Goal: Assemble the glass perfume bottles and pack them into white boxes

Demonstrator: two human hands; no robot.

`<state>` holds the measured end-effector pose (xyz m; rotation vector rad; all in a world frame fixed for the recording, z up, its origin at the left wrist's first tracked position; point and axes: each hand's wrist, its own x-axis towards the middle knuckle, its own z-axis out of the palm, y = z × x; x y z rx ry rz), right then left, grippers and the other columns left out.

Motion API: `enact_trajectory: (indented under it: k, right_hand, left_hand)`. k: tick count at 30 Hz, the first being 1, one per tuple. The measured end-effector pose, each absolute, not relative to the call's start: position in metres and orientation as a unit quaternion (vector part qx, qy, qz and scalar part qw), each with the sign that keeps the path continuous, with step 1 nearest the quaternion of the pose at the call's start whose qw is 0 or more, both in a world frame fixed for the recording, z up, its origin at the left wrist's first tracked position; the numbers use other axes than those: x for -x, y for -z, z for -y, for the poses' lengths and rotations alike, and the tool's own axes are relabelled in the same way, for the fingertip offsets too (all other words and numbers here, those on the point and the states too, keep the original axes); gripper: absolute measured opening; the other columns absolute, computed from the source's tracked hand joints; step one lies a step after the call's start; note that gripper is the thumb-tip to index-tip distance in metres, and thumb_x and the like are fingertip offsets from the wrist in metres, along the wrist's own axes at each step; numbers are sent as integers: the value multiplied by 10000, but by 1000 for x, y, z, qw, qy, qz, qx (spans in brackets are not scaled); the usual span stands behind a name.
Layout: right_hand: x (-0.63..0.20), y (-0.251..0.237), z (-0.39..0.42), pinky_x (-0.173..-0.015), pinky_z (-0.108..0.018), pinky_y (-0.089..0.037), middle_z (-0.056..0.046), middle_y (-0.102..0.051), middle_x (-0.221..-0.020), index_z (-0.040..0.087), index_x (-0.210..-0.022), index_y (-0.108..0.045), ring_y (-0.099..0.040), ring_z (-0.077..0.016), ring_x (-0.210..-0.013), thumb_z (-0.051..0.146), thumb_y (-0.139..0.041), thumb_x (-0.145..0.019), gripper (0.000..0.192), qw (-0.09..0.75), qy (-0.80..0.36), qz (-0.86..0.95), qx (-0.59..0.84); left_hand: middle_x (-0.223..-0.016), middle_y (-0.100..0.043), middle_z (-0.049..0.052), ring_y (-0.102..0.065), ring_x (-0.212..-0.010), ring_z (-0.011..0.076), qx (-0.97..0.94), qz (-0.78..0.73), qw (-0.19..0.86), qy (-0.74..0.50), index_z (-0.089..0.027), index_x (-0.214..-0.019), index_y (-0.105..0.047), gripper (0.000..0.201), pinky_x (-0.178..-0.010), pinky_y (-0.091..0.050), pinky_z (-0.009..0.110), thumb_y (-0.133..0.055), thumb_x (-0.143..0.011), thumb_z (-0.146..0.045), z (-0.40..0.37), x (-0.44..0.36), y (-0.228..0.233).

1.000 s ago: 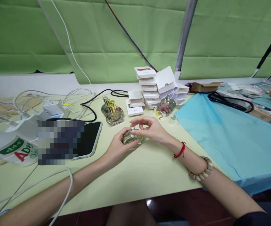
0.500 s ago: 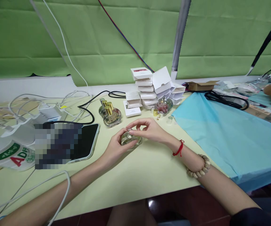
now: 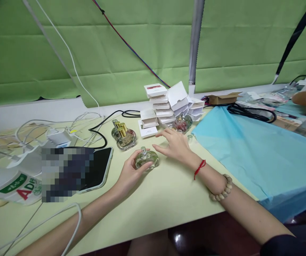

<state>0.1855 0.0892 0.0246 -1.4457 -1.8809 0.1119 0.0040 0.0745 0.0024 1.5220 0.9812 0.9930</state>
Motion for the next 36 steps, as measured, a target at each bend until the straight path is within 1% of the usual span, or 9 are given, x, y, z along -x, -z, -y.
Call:
enact_trajectory:
  k: [2,4,10,13,16,20,26,32,36]
  right_hand:
    - [-191,-19,-92,-869,-396,-345,-104,-577,-1069,187,-1051,-602,-488,-255,-1000,386,-568,-767,348,296,82,722,620]
    - [-196,-13,-94,-890,-407,-314,-132,-545,-1113,161,-1135,-556,-446,-281,-1058,339,-554,-770,406,246,130,690,668]
    - [-200,-8,-97,-841,-373,-293,-150,-576,-1062,128,-1157,-525,-465,-282,-998,283,-510,-774,414,180,155,646,726]
    - [-202,-9,-97,-812,-357,-277,-139,-603,-1021,132,-1138,-539,-488,-263,-964,184,-465,-771,378,151,155,647,731]
    - [-205,-9,-97,-805,-364,-263,-131,-597,-1040,148,-1132,-549,-485,-263,-977,124,-447,-764,382,140,163,648,731]
    - [-208,-9,-97,-785,-359,-261,-127,-588,-1062,163,-1106,-572,-471,-261,-994,53,-417,-764,392,121,157,656,728]
    - [-209,-10,-99,-760,-356,-262,-125,-593,-1024,178,-1064,-608,-488,-249,-940,41,-389,-787,379,130,155,650,732]
    - [-209,-13,-99,-750,-340,-285,-118,-588,-1024,189,-1050,-622,-525,-234,-928,39,-376,-807,376,141,128,646,739]
    - [-210,-14,-97,-725,-324,-321,-107,-583,-1045,189,-1060,-611,-565,-211,-856,31,-391,-800,376,153,107,646,740]
  left_hand:
    - [-1102,-592,59,-567,-991,190,-627,-415,508,-420,-193,-1077,-523,401,-870,-435,310,-653,-708,-280,-75,-4,-2]
    - [-1114,-589,65,-566,-1004,197,-623,-417,507,-426,-190,-1079,-523,407,-882,-435,321,-655,-706,-286,-75,-4,-3]
    - [-1005,-622,60,-594,-913,188,-614,-410,522,-427,-179,-1052,-528,413,-773,-478,292,-671,-684,-300,-73,-5,-4]
    - [-940,-631,49,-600,-846,170,-613,-408,525,-426,-176,-1030,-532,391,-733,-478,275,-667,-678,-282,-73,-5,-5]
    - [-934,-634,38,-595,-855,166,-622,-412,509,-430,-181,-990,-556,356,-760,-468,270,-649,-647,-190,-73,-4,-6]
    - [-943,-640,33,-584,-909,181,-628,-409,501,-433,-186,-964,-594,376,-820,-456,293,-541,-608,-78,-74,-2,-8]
    - [-932,-652,28,-582,-947,195,-604,-398,529,-445,-182,-915,-617,384,-904,-430,334,-465,-588,-49,-76,-3,-6]
    - [-913,-654,16,-586,-928,185,-596,-385,543,-449,-186,-891,-626,429,-882,-444,320,-426,-549,-21,-76,-3,-5]
    - [-875,-655,14,-587,-871,184,-596,-385,541,-452,-187,-867,-628,436,-864,-454,336,-420,-522,-19,-76,-3,-6]
